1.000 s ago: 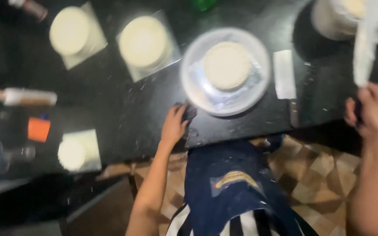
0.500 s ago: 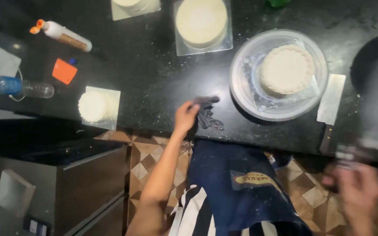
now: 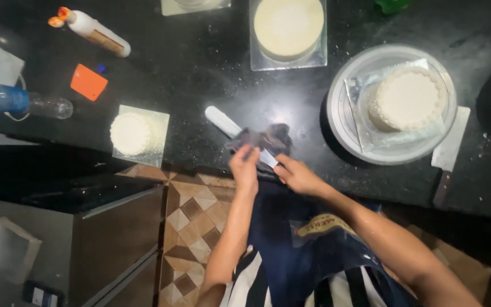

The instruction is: The person smooths the sides of round cakes using a metal spatula and a rotating stand. They wipe the spatula with a cloth between cakes and handle multiple cakes one at a time, placing them on square boards.

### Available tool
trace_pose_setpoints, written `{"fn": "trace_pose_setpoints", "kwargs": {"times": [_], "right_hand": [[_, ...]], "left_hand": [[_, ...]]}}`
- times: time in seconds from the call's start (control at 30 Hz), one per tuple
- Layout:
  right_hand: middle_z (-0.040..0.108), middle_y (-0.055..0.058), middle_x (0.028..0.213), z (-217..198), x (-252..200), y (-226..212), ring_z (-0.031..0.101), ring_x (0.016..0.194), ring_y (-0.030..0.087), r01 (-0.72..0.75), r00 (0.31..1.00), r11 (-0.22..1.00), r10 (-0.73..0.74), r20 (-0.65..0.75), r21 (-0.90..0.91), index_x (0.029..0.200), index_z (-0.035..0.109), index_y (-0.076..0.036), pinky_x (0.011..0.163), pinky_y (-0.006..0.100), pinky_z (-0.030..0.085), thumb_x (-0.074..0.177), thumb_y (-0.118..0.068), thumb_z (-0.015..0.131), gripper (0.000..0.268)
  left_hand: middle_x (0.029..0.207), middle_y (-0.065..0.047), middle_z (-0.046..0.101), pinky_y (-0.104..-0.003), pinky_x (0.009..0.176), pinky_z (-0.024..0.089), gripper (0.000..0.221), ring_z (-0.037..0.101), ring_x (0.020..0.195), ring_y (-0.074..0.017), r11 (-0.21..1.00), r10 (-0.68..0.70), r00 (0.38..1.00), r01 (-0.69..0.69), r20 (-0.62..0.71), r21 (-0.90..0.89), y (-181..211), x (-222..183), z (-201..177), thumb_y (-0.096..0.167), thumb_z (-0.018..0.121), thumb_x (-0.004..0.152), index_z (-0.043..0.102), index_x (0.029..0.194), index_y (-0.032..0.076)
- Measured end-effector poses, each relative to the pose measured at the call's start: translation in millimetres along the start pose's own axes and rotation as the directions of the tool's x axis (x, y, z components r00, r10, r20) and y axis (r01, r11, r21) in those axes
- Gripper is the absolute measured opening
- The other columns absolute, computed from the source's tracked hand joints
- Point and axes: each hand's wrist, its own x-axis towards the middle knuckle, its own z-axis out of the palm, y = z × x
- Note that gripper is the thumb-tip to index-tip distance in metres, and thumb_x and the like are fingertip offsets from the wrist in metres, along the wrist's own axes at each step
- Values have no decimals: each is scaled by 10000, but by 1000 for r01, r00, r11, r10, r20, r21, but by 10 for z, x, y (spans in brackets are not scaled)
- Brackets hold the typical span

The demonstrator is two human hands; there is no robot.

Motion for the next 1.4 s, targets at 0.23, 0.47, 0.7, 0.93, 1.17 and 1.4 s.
{"fn": "trace_pose_setpoints", "kwargs": {"times": [0.23, 0.47, 0.7, 0.93, 1.17, 1.4], "right_hand": [[673, 194, 787, -823, -988, 355, 616, 602, 301, 93, 991, 949, -61, 115, -302, 1161, 621, -111, 614, 395, 516, 981, -276, 583, 247], [723, 119, 760, -938, -2659, 635, 651, 693, 203, -169, 976, 955, 127, -177, -245, 983, 735, -80, 626, 348, 518, 876, -243, 688, 200], [688, 46, 748, -453, -3146, 1642, 599, 671, 96, -170, 795, 957, 274, -541, 234, 868, 723, -23, 583, 272, 479, 1022, -205, 646, 250], [615, 26, 767, -898, -2943, 843, 501, 569, 60, -88, 583, 923, 352, -732, 374, 1518, 484, -76, 498, 220, 387, 979, -48, 573, 547], [553, 18, 788, -1213, -2789, 995, 461, 584, 53, -72, 637, 936, 309, -706, 344, 1533, 521, -100, 501, 226, 362, 1010, -41, 572, 529], [576, -39, 827, -1396, -2372, 1270, 483, 666, 21, 6, 681, 980, 142, -718, 200, 1499, 563, -96, 573, 190, 385, 1009, -23, 607, 497]], "left_hand": [[1094, -109, 701, -329, 713, 513, 442, 686, 911, -196, 869, -373, 919, 298, -129, -395, -216, 445, -118, -55, 714, 854, 630, 1287, -36], [1059, -132, 663, -391, 816, 607, 324, 685, 948, -253, 882, -262, 964, 222, -41, -416, -187, 695, -285, -60, 666, 939, 529, 1228, -110], [1162, -81, 679, -291, 882, 481, 475, 619, 1057, -159, 824, -406, 763, 68, 503, 563, 696, 228, 521, 60, 674, 985, 617, 1450, 145], [1137, -121, 793, -306, 860, 583, 542, 735, 959, -185, 677, -247, 799, -263, 549, 687, 508, 43, 1275, 235, 728, 956, 560, 1455, 105], [1318, -113, 608, -367, 835, 588, 750, 651, 1105, -194, 917, -383, 793, 264, 474, 300, 352, -191, 2238, 209, 765, 900, 285, 1455, 53], [1318, -201, 518, -383, 1056, 465, 863, 547, 1240, -279, 906, -42, 926, -123, 375, 405, -39, -155, 2214, 171, 889, 755, 314, 1366, -27]]}}
